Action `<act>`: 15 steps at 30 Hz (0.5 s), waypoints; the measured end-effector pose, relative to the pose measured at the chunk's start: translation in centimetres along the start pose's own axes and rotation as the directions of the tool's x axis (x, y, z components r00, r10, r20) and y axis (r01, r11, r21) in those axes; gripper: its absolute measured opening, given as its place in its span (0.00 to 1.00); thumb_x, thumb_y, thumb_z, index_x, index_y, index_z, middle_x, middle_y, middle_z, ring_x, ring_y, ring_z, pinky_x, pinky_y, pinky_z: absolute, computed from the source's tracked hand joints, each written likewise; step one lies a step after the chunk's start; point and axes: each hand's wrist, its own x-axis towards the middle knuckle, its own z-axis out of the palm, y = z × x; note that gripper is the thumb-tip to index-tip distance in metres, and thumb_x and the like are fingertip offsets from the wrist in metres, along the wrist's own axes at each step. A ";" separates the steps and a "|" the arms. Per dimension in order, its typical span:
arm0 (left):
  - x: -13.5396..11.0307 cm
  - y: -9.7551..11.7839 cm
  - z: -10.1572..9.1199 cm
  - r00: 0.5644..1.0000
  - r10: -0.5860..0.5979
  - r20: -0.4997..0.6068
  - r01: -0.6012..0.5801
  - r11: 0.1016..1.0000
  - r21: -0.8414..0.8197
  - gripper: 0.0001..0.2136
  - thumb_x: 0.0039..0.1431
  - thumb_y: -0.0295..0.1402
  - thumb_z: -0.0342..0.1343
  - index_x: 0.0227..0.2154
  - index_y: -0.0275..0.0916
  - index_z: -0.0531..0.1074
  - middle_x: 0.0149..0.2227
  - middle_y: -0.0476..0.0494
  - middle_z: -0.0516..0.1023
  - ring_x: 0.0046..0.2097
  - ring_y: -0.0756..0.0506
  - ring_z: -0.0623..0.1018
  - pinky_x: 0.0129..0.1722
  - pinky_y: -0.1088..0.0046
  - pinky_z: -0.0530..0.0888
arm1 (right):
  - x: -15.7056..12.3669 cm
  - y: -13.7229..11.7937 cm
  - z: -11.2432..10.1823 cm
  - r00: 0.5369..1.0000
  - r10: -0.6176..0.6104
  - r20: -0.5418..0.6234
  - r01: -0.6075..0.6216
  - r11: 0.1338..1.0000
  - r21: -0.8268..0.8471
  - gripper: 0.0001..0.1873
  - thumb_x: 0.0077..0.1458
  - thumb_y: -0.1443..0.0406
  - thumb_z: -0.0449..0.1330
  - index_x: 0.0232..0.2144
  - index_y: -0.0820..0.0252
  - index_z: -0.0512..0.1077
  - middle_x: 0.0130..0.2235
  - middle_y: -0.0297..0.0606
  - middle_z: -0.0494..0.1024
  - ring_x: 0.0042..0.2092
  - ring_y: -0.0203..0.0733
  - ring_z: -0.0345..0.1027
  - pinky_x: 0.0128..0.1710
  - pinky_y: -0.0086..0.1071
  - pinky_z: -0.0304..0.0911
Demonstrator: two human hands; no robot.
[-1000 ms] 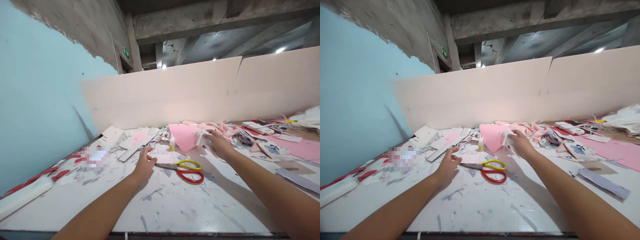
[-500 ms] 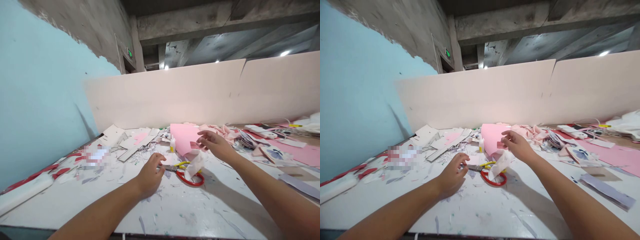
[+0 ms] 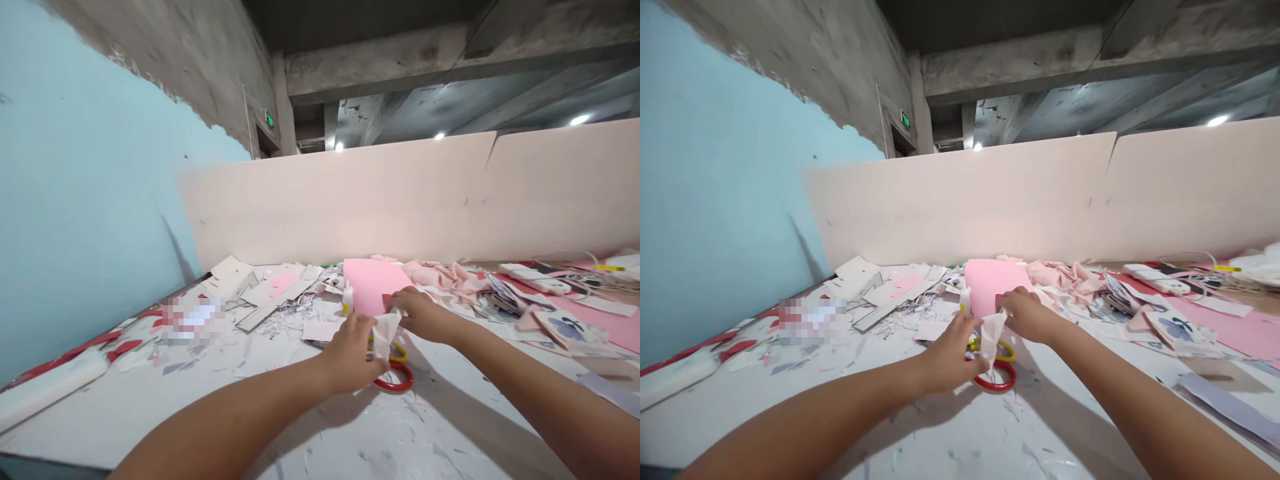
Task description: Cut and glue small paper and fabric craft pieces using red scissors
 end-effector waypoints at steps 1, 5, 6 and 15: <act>0.8 0.3 0.4 0.998 -0.051 -0.039 0.049 0.998 -0.040 0.36 0.40 0.42 0.59 0.54 0.38 0.56 0.52 0.32 0.58 0.52 0.34 0.63 0.48 0.58 0.64 | 0.3 -0.1 -0.1 1.000 0.010 -0.001 -0.010 1.000 0.018 0.13 0.43 0.72 0.53 0.32 0.57 0.72 0.36 0.41 0.74 0.44 0.50 0.62 0.41 0.38 0.56; 4.3 0.5 0.3 0.984 -0.098 -0.147 0.078 0.988 -0.136 0.30 0.39 0.35 0.59 0.50 0.38 0.61 0.46 0.35 0.67 0.44 0.38 0.69 0.41 0.62 0.67 | 1.0 0.0 -0.4 0.998 0.054 -0.015 -0.052 0.994 0.099 0.13 0.51 0.66 0.47 0.35 0.58 0.70 0.36 0.39 0.74 0.37 0.44 0.66 0.35 0.34 0.59; 5.2 0.3 -0.1 0.987 -0.093 -0.135 0.072 0.986 -0.152 0.18 0.44 0.33 0.55 0.42 0.38 0.67 0.38 0.40 0.72 0.39 0.41 0.71 0.38 0.65 0.68 | 1.1 0.3 -0.4 0.998 0.060 -0.021 -0.057 0.992 0.115 0.14 0.53 0.63 0.47 0.38 0.58 0.69 0.37 0.39 0.74 0.38 0.44 0.67 0.35 0.33 0.60; 9.1 2.8 -5.3 0.996 -0.021 -0.082 -0.014 0.915 -0.403 0.15 0.54 0.40 0.46 0.41 0.40 0.67 0.32 0.46 0.74 0.32 0.49 0.73 0.28 0.76 0.69 | 2.0 4.9 2.2 0.972 0.216 -0.090 -0.211 0.976 0.058 0.34 0.36 0.57 0.63 0.49 0.55 0.65 0.53 0.44 0.66 0.56 0.68 0.49 0.48 0.56 0.49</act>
